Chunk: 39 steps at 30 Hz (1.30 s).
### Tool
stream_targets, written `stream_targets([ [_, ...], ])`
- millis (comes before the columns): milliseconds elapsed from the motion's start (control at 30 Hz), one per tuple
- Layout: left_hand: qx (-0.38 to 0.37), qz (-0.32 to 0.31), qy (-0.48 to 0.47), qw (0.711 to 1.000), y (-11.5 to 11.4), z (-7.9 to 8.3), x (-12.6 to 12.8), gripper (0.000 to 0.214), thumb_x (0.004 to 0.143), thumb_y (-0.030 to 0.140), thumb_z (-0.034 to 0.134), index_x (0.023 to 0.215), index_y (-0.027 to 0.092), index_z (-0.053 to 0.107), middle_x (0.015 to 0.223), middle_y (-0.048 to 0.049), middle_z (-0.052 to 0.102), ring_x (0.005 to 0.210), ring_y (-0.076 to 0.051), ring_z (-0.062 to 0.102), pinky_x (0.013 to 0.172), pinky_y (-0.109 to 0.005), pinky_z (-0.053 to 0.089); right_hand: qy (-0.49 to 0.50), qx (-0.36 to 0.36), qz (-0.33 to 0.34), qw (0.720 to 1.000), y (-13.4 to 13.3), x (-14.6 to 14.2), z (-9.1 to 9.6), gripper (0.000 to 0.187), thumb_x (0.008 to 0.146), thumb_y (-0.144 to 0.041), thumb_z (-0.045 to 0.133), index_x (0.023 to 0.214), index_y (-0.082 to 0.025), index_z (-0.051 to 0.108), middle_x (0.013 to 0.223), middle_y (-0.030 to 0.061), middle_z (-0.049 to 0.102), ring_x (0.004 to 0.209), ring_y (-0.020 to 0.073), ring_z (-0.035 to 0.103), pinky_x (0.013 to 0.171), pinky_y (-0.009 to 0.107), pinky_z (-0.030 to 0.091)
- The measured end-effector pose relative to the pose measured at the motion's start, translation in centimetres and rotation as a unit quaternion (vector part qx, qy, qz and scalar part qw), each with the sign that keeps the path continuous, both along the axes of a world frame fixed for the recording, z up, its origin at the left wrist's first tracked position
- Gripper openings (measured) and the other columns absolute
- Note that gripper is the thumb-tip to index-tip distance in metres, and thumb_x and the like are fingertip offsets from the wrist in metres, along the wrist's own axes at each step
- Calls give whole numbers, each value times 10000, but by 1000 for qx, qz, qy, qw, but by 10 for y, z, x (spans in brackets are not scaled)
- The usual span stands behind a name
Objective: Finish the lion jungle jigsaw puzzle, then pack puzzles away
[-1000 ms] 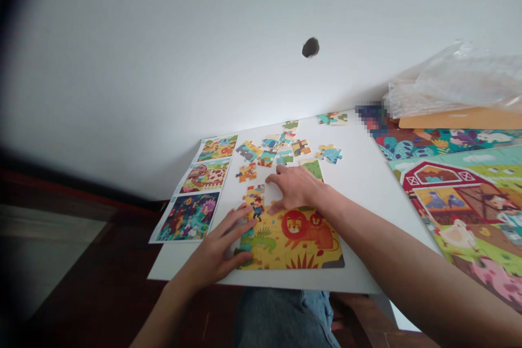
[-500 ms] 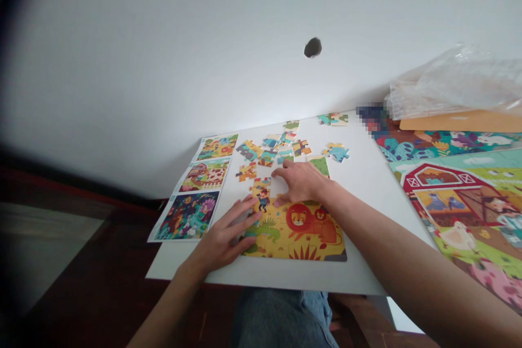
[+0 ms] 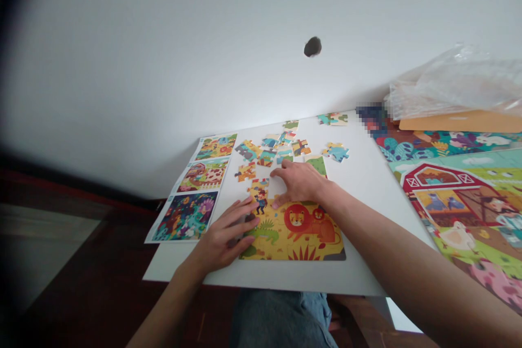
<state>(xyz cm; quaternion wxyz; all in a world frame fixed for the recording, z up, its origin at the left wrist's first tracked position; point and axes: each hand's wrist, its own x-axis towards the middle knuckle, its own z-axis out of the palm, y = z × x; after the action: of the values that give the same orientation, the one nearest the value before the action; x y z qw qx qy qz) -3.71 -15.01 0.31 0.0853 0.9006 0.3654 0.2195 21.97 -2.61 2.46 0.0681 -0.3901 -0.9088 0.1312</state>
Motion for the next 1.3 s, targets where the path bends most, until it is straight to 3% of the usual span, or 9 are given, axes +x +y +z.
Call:
stream_targets([
  [133,-12,20,-9,1000,-2,2,-1,440,887,221,617,1324,211,566,1474,-129,473,1417,-315,364,1155,-554,351,3,6,4,1000,-1,0,1,848,657,-786,641,1330,-277,562,1119,97,616,912,278,647,706,322,427],
  [233,19,54,-77,995,12,6,5,406,905,171,558,1307,223,569,1399,-112,540,1378,-285,419,1126,-527,397,17,26,-4,1000,0,1,3,645,779,-701,591,1251,-263,622,1106,88,641,901,257,650,697,311,420],
  [333,53,89,-124,987,50,15,23,316,922,159,515,1198,242,643,1283,-85,612,1250,-229,538,1079,-452,453,47,76,-77,993,5,5,4,387,941,-499,457,1165,-255,659,1066,69,670,901,232,652,702,308,415],
  [433,55,110,-109,986,101,18,48,249,928,198,510,1089,225,697,1215,-80,644,1168,-207,585,1051,-409,469,47,105,-161,980,11,11,1,328,947,-401,457,1150,-244,662,1052,68,682,896,229,654,706,310,419],
  [533,56,232,-53,970,141,7,66,263,895,273,580,1126,243,704,1285,-94,614,1242,-279,532,1084,-517,405,25,90,-183,979,15,16,-4,325,900,-413,538,1142,-240,670,1101,76,673,895,224,656,714,304,431],
  [600,26,269,-22,963,155,-3,69,292,888,295,594,1161,271,697,1351,-91,581,1297,-321,482,1092,-593,353,21,72,-172,982,17,17,-7,333,881,-421,568,1149,-250,668,1123,71,665,898,213,655,732,297,439],
  [733,-11,235,-3,972,157,-15,58,341,884,294,593,1216,306,671,1398,-56,559,1339,-313,447,1119,-600,309,36,55,-155,986,19,16,-10,347,875,-408,579,1178,-256,650,1107,59,664,908,202,648,759,289,445],
  [1067,-1,169,-46,985,161,-20,43,303,872,277,635,1168,284,703,1324,-40,628,1288,-272,511,1128,-528,344,53,53,-139,987,20,16,-11,290,891,-364,549,1127,-248,673,1034,43,674,846,187,632,728,286,440],
  [1300,6,165,-70,984,163,-22,41,285,868,213,635,1133,278,719,1278,-43,660,1248,-257,551,1112,-517,375,64,113,-223,966,26,18,-10,382,900,-390,559,1235,-229,645,1176,128,591,1065,275,552,894,354,440],
])
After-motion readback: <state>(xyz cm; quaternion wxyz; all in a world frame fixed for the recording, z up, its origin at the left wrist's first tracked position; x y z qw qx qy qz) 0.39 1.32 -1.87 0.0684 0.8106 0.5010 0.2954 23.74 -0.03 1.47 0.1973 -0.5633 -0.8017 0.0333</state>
